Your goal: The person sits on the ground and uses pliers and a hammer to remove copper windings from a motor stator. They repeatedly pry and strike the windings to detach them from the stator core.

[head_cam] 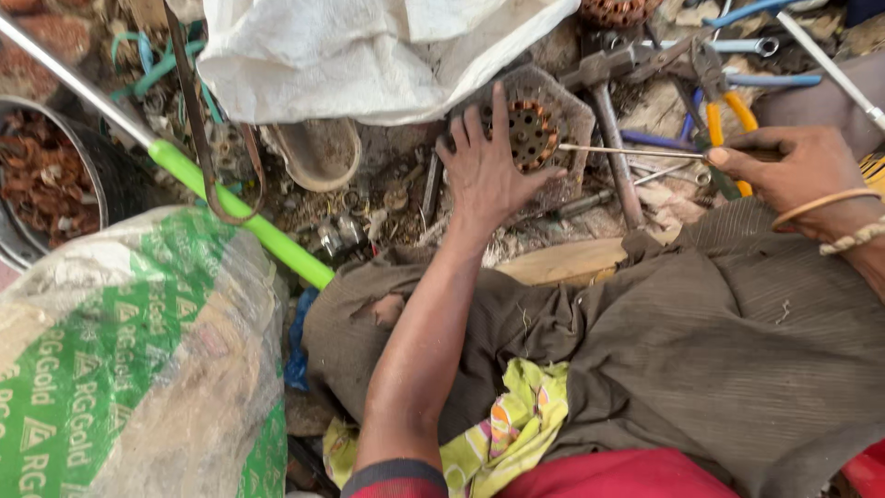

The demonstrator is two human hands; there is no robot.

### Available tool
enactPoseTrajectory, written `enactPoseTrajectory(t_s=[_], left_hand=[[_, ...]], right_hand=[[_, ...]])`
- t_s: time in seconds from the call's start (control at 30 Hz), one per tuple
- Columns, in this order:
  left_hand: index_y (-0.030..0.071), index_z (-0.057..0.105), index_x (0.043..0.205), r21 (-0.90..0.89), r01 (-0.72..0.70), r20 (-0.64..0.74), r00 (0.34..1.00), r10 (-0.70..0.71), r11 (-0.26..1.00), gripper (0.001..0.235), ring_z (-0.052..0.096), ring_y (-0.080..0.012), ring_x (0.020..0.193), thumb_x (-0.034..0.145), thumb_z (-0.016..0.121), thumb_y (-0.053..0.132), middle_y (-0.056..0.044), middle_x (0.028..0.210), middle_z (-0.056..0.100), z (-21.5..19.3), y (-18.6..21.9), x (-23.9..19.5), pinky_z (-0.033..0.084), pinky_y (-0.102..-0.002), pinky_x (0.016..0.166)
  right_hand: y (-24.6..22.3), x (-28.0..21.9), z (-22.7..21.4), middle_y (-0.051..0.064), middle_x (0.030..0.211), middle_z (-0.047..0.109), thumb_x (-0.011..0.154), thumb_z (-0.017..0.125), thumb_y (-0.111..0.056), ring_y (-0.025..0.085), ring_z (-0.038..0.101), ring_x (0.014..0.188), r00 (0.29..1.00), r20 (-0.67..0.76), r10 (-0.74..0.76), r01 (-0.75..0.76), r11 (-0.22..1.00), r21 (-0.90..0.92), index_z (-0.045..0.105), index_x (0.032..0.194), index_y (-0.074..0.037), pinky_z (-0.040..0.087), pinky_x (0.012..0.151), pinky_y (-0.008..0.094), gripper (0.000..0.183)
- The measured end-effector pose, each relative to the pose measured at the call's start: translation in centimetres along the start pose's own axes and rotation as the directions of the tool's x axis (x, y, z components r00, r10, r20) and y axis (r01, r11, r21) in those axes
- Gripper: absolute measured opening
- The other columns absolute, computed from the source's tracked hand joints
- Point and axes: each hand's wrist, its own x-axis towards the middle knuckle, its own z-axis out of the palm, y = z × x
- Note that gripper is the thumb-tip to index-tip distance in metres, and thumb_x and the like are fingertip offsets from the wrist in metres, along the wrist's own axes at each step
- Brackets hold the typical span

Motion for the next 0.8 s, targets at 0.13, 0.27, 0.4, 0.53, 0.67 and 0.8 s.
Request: enactPoseTrajectory(t_s=[0.13,0.27,0.4,0.53,0.67,0.8], left_hand=[[0.015,-0.002,0.162,-0.038,-0.112,-0.116,0.987,0.107,0.993,0.153,0.011,-0.0496,0.154,0.055,0.072,0.095,-0.025,0.167,0.012,0.8,-1.3,0.8,0.005,-0.078,0.117],[0.015,-0.002,0.163,-0.080,-0.123,-0.061,0.991,0.118,0.989,0.151,0.002,-0.0495,0.156,0.058,0.068,0.097,-0.022,0.170,0.006,1.9,-2.2,1.5,0.000,-0.078,0.116],[0.014,-0.004,0.163,-0.013,-0.163,-0.153,0.975,0.159,0.987,0.149,0.003,-0.0492,0.156,0.061,0.063,0.100,-0.022,0.171,0.005,3.3,-2.5,1.5,-0.001,-0.080,0.115],[0.014,-0.004,0.163,-0.021,-0.147,-0.122,0.982,0.143,0.989,0.148,0.004,-0.0489,0.156,0.061,0.059,0.101,-0.022,0.170,0.005,3.2,-2.8,1.8,0.000,-0.079,0.117],[0.011,-0.004,0.163,0.022,-0.166,-0.155,0.974,0.167,0.986,0.146,0.005,-0.0498,0.155,0.066,0.056,0.102,-0.025,0.170,0.005,3.2,-2.6,1.5,0.000,-0.081,0.117],[0.012,-0.003,0.163,0.009,-0.143,-0.102,0.984,0.143,0.990,0.147,0.005,-0.0498,0.156,0.062,0.055,0.102,-0.024,0.170,0.006,2.5,-2.4,1.6,0.002,-0.079,0.116]], right_hand=[[0.0,0.9,0.6,0.019,0.074,0.073,0.097,0.075,-0.051,0.022,0.060,0.053,0.998,0.049,-0.050,0.048,0.998,0.046,0.076,0.123,0.001,0.046,0.045,0.038,0.058],[-0.9,2.3,0.6,0.014,0.081,0.072,0.095,0.076,-0.051,0.013,0.063,0.059,0.987,0.030,-0.155,0.149,0.978,0.148,0.073,0.122,0.004,0.050,0.049,0.028,0.061],[-0.7,3.3,1.4,0.029,0.084,0.071,0.100,0.072,-0.052,0.030,0.060,0.056,0.975,0.222,-0.018,-0.028,0.979,0.202,0.075,0.129,-0.002,0.043,0.048,0.044,0.058],[0.0,4.3,1.1,0.024,0.089,0.077,0.095,0.075,-0.051,0.028,0.067,0.066,0.988,0.153,-0.025,0.007,0.993,0.119,0.074,0.128,0.000,0.053,0.055,0.041,0.060],[1.7,4.3,1.5,0.021,0.091,0.075,0.093,0.077,-0.051,0.022,0.069,0.068,0.992,0.120,-0.045,0.034,0.995,0.096,0.074,0.126,0.001,0.057,0.060,0.035,0.061],[2.1,5.4,3.0,0.023,0.094,0.077,0.089,0.079,-0.050,0.029,0.067,0.072,0.990,0.133,-0.053,0.034,0.990,0.138,0.075,0.126,-0.002,0.055,0.059,0.042,0.061]])
